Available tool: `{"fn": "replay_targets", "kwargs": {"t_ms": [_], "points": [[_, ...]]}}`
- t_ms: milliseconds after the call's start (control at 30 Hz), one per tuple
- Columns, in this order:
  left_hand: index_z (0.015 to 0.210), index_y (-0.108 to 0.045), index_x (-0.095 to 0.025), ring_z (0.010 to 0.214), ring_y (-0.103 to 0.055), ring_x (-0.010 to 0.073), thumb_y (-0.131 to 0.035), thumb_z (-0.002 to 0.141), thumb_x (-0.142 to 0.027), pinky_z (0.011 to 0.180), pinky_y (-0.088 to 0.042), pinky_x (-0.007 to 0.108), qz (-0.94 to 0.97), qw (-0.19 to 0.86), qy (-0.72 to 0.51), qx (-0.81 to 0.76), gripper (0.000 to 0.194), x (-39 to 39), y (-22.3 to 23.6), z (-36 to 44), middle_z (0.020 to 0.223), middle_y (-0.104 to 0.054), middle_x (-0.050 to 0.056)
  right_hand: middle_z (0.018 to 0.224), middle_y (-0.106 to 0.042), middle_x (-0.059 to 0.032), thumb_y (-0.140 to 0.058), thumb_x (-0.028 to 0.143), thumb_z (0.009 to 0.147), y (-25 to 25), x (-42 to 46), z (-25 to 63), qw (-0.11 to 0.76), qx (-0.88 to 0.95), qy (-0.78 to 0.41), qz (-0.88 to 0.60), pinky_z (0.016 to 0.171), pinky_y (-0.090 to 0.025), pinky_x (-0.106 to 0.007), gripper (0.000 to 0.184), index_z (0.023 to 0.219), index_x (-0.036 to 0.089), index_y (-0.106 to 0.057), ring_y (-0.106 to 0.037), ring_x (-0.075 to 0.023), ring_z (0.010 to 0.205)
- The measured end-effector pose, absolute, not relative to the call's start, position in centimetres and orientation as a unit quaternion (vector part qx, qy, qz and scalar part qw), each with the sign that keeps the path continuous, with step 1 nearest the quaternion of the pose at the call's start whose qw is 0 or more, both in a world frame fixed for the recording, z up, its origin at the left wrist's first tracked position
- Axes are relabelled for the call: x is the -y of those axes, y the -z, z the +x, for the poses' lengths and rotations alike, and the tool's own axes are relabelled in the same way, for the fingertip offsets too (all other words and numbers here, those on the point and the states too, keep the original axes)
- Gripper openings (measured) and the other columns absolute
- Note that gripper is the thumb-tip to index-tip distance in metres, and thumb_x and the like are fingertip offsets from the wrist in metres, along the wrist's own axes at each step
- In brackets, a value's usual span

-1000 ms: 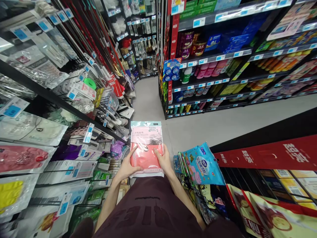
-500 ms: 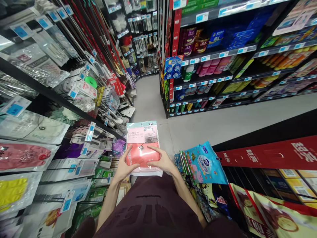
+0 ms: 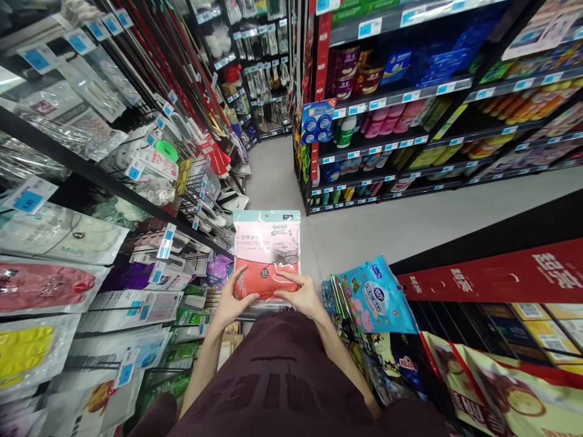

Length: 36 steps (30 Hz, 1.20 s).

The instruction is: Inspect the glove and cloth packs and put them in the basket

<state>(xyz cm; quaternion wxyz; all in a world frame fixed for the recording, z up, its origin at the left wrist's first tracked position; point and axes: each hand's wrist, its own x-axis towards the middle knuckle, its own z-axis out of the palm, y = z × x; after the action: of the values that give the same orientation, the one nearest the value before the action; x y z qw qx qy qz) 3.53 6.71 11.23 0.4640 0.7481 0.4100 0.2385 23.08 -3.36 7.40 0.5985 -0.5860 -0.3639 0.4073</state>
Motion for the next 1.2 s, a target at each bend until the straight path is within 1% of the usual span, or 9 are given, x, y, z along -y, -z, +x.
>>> {"fn": "replay_targets", "kwargs": {"t_ms": [67, 133, 300, 500, 600, 733, 967, 1067, 1200], "points": [[0.134, -0.051, -0.024, 0.127, -0.049, 0.0284, -0.076, 0.071, -0.032, 0.108, -0.038, 0.04, 0.745, 0.476, -0.241, -0.401, 0.068, -6.7, -11.2, 3.5, 0.135, -0.056, 0.008, 0.106, -0.073, -0.0054, -0.085, 0.033, 0.061, -7.4, 3.5, 23.3, 0.593, 0.367, -0.409, -0.588, 0.094, -0.052, -0.049, 0.047, 0.106, 0.025, -0.073, -0.068, -0.0326, 0.1], [0.135, -0.049, -0.023, 0.128, -0.048, 0.0288, -0.075, 0.072, -0.033, 0.108, -0.038, 0.04, 0.736, 0.496, -0.238, -0.394, 0.069, -6.7, -11.1, 3.4, 0.136, -0.054, 0.009, 0.105, -0.074, -0.0054, -0.084, 0.034, 0.061, -7.5, 3.7, 23.6, 0.588, 0.369, -0.413, -0.589, 0.094, -0.052, -0.05, 0.047, 0.106, 0.026, -0.073, -0.068, -0.0328, 0.099], [0.141, -0.041, -0.021, 0.133, -0.043, 0.03, -0.078, 0.069, -0.037, 0.111, -0.034, 0.041, 0.727, 0.526, -0.225, -0.38, 0.083, -7.2, -10.1, 3.1, 0.143, -0.047, 0.011, 0.113, -0.071, -0.0059, -0.085, 0.033, 0.06, -7.7, 3.8, 24.0, 0.579, 0.389, -0.428, -0.575, 0.103, -0.045, -0.051, 0.049, 0.107, 0.026, -0.073, -0.062, -0.0334, 0.111], [0.141, -0.039, -0.019, 0.133, -0.042, 0.0283, -0.074, 0.072, -0.041, 0.111, -0.034, 0.039, 0.709, 0.541, -0.248, -0.379, 0.081, -7.1, -7.9, 3.3, 0.146, -0.043, 0.012, 0.125, -0.065, -0.0055, -0.084, 0.032, 0.062, -7.3, 3.6, 24.1, 0.561, 0.401, -0.451, -0.566, 0.11, -0.037, -0.048, 0.059, 0.119, 0.027, -0.066, -0.055, -0.0305, 0.122], [0.141, -0.039, -0.018, 0.133, -0.042, 0.0277, -0.072, 0.075, -0.039, 0.112, -0.033, 0.038, 0.708, 0.524, -0.268, -0.39, 0.077, -6.8, -7.3, 3.5, 0.146, -0.044, 0.012, 0.133, -0.059, -0.006, -0.083, 0.032, 0.064, -7.1, 3.3, 24.2, 0.565, 0.407, -0.442, -0.566, 0.111, -0.035, -0.045, 0.067, 0.127, 0.027, -0.06, -0.051, -0.029, 0.126], [0.139, -0.042, -0.019, 0.135, -0.04, 0.0275, -0.072, 0.076, -0.035, 0.114, -0.03, 0.04, 0.713, 0.486, -0.296, -0.41, 0.072, -6.8, -7.0, 3.6, 0.144, -0.045, 0.012, 0.138, -0.055, -0.0064, -0.08, 0.035, 0.067, -7.0, 3.0, 23.9, 0.583, 0.391, -0.445, -0.556, 0.112, -0.032, -0.046, 0.069, 0.131, 0.027, -0.056, -0.047, -0.0285, 0.13], [0.136, -0.046, -0.019, 0.133, -0.042, 0.0273, -0.074, 0.074, -0.034, 0.113, -0.03, 0.039, 0.724, 0.47, -0.285, -0.417, 0.07, -7.6, -7.2, 3.4, 0.141, -0.049, 0.011, 0.142, -0.05, -0.0061, -0.085, 0.035, 0.062, -6.7, 2.6, 23.5, 0.609, 0.375, -0.432, -0.548, 0.114, -0.031, -0.042, 0.078, 0.133, 0.027, -0.054, -0.043, -0.0273, 0.133], [0.137, -0.045, -0.02, 0.134, -0.041, 0.0281, -0.076, 0.071, -0.036, 0.114, -0.03, 0.04, 0.733, 0.471, -0.276, -0.406, 0.074, -7.7, -7.3, 3.2, 0.142, -0.047, 0.011, 0.14, -0.052, -0.0069, -0.086, 0.035, 0.061, -6.4, 2.5, 23.6, 0.617, 0.375, -0.424, -0.547, 0.114, -0.032, -0.043, 0.078, 0.132, 0.027, -0.054, -0.045, -0.0276, 0.132], [0.143, -0.036, -0.023, 0.137, -0.036, 0.0307, -0.083, 0.063, -0.038, 0.115, -0.027, 0.043, 0.746, 0.483, -0.245, -0.387, 0.093, -7.8, -7.5, 3.2, 0.148, -0.04, 0.011, 0.139, -0.053, -0.0077, -0.086, 0.034, 0.061, -5.7, 2.3, 23.7, 0.622, 0.366, -0.406, -0.561, 0.113, -0.033, -0.044, 0.079, 0.133, 0.025, -0.054, -0.046, -0.0287, 0.13]]}}
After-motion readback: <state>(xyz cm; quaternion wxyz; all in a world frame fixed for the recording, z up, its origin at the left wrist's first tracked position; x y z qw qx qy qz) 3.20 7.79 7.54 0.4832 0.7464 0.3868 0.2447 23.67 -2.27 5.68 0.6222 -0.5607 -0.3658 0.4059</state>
